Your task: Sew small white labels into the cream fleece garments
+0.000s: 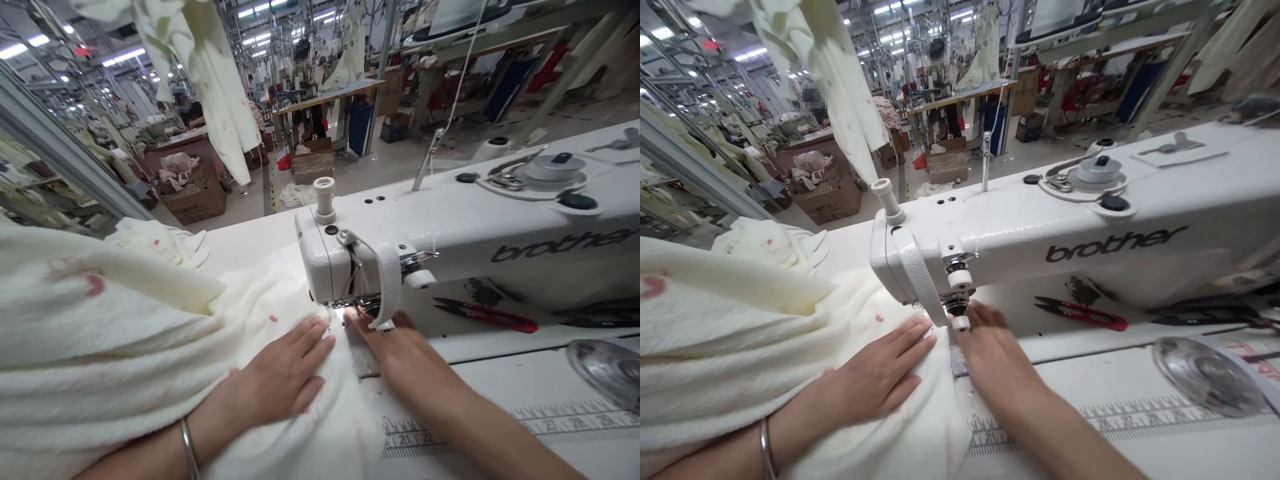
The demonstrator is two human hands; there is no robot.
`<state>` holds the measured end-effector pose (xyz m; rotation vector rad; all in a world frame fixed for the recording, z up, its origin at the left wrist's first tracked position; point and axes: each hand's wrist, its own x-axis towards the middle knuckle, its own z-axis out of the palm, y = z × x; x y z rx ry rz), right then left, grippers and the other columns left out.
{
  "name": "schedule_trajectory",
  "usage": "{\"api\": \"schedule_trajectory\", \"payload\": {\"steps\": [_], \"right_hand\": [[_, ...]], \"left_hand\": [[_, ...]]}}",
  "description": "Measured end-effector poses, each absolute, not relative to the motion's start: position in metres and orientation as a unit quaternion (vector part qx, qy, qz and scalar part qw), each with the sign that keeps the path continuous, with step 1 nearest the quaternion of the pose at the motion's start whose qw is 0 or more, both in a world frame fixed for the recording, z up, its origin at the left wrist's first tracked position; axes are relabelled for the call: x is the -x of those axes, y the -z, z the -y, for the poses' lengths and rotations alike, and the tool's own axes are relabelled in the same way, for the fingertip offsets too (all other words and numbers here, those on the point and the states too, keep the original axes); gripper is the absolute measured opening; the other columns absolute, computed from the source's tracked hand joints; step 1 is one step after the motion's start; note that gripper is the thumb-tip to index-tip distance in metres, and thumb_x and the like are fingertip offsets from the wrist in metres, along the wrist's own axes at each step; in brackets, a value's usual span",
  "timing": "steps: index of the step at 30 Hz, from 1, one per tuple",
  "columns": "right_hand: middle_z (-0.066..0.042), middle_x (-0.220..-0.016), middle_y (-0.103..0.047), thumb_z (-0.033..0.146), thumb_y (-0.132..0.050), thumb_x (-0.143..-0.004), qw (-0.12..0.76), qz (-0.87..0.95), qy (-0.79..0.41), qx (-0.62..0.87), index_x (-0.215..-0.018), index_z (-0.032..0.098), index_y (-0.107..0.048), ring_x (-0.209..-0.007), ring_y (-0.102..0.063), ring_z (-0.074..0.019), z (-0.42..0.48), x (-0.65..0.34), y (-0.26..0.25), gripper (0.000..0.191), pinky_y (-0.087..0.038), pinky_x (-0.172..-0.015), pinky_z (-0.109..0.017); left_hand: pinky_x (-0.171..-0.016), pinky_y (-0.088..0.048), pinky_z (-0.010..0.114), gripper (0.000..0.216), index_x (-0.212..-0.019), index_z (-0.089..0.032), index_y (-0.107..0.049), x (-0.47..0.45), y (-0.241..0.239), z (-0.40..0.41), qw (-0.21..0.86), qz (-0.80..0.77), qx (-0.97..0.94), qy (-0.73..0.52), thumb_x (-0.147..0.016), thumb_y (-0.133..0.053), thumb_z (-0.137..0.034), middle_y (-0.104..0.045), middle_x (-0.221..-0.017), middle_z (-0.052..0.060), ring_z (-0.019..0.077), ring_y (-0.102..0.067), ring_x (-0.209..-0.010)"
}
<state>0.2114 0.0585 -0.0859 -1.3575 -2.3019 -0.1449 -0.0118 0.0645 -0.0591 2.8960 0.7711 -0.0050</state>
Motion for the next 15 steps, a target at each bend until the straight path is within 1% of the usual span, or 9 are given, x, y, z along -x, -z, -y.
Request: {"api": "schedule_trajectory", "payload": {"steps": [2, 4, 6, 9, 15], "right_hand": [[-0.011, -0.106, -0.064, 0.0, -0.028, -0.083, 0.241, 0.843, 0.081, 0.475, -0.115, 0.01, -0.06, -0.098, -0.055, -0.0216, -0.037, -0.206, 0.091, 0.047, -0.043, -0.083, -0.034], [-0.013, -0.111, -0.062, 0.0, -0.028, -0.083, 0.242, 0.837, 0.105, 0.478, -0.118, 0.008, -0.059, -0.102, -0.053, -0.0234, -0.026, -0.2, 0.1, 0.047, -0.042, -0.084, -0.035], [-0.013, -0.112, -0.061, 0.0, -0.03, -0.084, 0.236, 0.831, 0.112, 0.491, -0.118, 0.009, -0.058, -0.105, -0.051, -0.0246, -0.024, -0.197, 0.108, 0.046, -0.04, -0.086, -0.037], [-0.012, -0.112, -0.06, -0.002, -0.031, -0.082, 0.24, 0.826, 0.107, 0.499, -0.118, 0.011, -0.058, -0.106, -0.049, -0.0238, -0.03, -0.195, 0.114, 0.047, -0.039, -0.087, -0.036], [-0.009, -0.114, -0.06, -0.006, -0.029, -0.077, 0.237, 0.822, 0.095, 0.509, -0.118, 0.013, -0.059, -0.108, -0.048, -0.0227, -0.033, -0.195, 0.11, 0.054, -0.04, -0.086, -0.035]], "left_hand": [[-0.112, -0.035, 0.045, 0.053, -0.138, -0.005, -0.033, 0.012, 0.059, -0.064, 0.076, -0.256, -0.964, 0.001, -0.09, -0.044, -0.024, -0.035, -0.145, 0.021, 0.0296, -0.026, -0.139], [-0.111, -0.035, 0.045, 0.054, -0.139, -0.005, -0.031, 0.012, 0.06, -0.064, 0.08, -0.255, -0.964, -0.002, -0.09, -0.044, -0.024, -0.034, -0.145, 0.021, 0.0297, -0.026, -0.139], [-0.112, -0.035, 0.045, 0.054, -0.139, -0.005, -0.031, 0.012, 0.06, -0.066, 0.087, -0.256, -0.963, -0.007, -0.09, -0.044, -0.024, -0.034, -0.146, 0.021, 0.0294, -0.026, -0.139], [-0.112, -0.034, 0.045, 0.053, -0.138, -0.006, -0.033, 0.012, 0.059, -0.07, 0.097, -0.257, -0.962, -0.013, -0.089, -0.045, -0.023, -0.034, -0.145, 0.021, 0.0292, -0.027, -0.139], [-0.11, -0.037, 0.046, 0.048, -0.135, -0.006, -0.035, 0.012, 0.059, -0.075, 0.09, -0.253, -0.963, -0.027, -0.09, -0.043, -0.024, -0.038, -0.141, 0.022, 0.0295, -0.03, -0.137]]}}
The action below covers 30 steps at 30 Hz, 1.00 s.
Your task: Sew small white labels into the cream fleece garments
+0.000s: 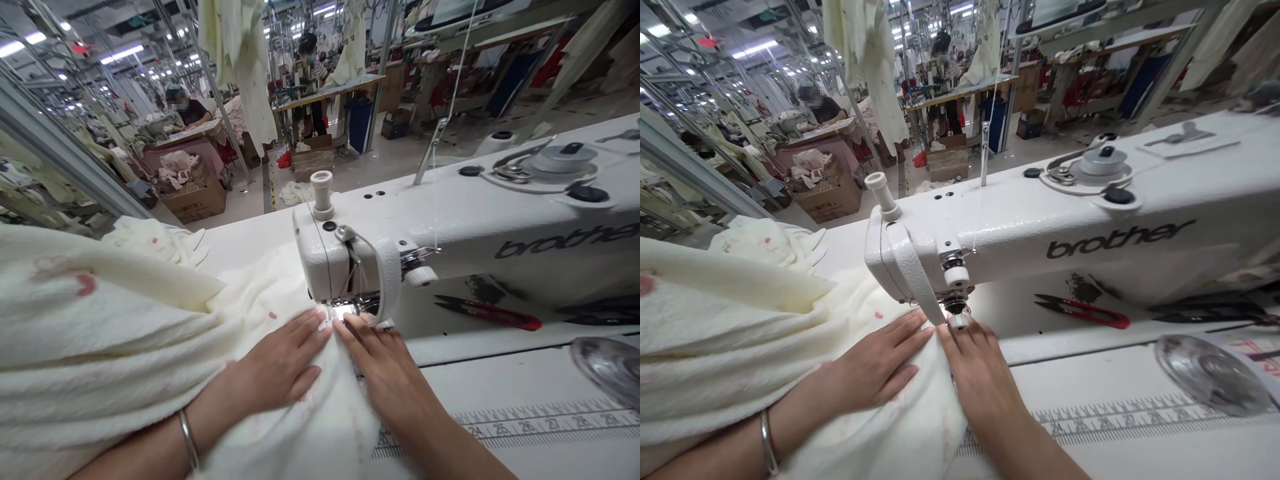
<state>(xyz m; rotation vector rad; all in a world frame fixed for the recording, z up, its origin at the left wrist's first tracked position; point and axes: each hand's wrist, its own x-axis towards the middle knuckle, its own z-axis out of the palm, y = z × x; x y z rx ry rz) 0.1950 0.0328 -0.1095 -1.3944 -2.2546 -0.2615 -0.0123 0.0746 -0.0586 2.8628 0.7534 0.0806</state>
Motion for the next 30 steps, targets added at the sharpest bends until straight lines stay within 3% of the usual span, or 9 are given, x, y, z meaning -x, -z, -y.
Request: {"api": "schedule_trajectory", "payload": {"steps": [11, 24, 30], "right_hand": [[-0.012, -0.115, -0.058, -0.001, -0.031, -0.083, 0.26, 0.818, 0.083, 0.506, -0.119, 0.012, -0.057, -0.109, -0.049, -0.0231, -0.031, -0.194, 0.11, 0.047, -0.043, -0.086, -0.036], [-0.013, -0.115, -0.058, -0.004, -0.028, -0.084, 0.271, 0.805, 0.098, 0.519, -0.118, 0.01, -0.056, -0.107, -0.051, -0.0248, -0.029, -0.192, 0.112, 0.046, -0.051, -0.079, -0.036], [-0.014, -0.119, -0.057, -0.005, -0.026, -0.084, 0.259, 0.815, 0.104, 0.507, -0.12, 0.008, -0.054, -0.113, -0.052, -0.0232, -0.017, -0.196, 0.107, 0.048, -0.05, -0.09, -0.039]], "left_hand": [[-0.109, -0.038, 0.048, 0.047, -0.136, -0.008, -0.033, 0.011, 0.057, -0.078, 0.1, -0.254, -0.962, -0.018, -0.092, -0.041, -0.024, -0.038, -0.14, 0.021, 0.0302, -0.031, -0.136], [-0.103, -0.043, 0.046, 0.035, -0.126, -0.013, -0.041, 0.011, 0.062, -0.096, 0.134, -0.29, -0.947, -0.026, -0.095, -0.036, -0.028, -0.045, -0.13, 0.015, 0.0274, -0.04, -0.126], [-0.106, -0.04, 0.045, 0.04, -0.131, -0.013, -0.036, 0.013, 0.063, -0.09, 0.118, -0.288, -0.949, -0.047, -0.094, -0.039, -0.025, -0.046, -0.129, 0.015, 0.0256, -0.039, -0.127]]}}
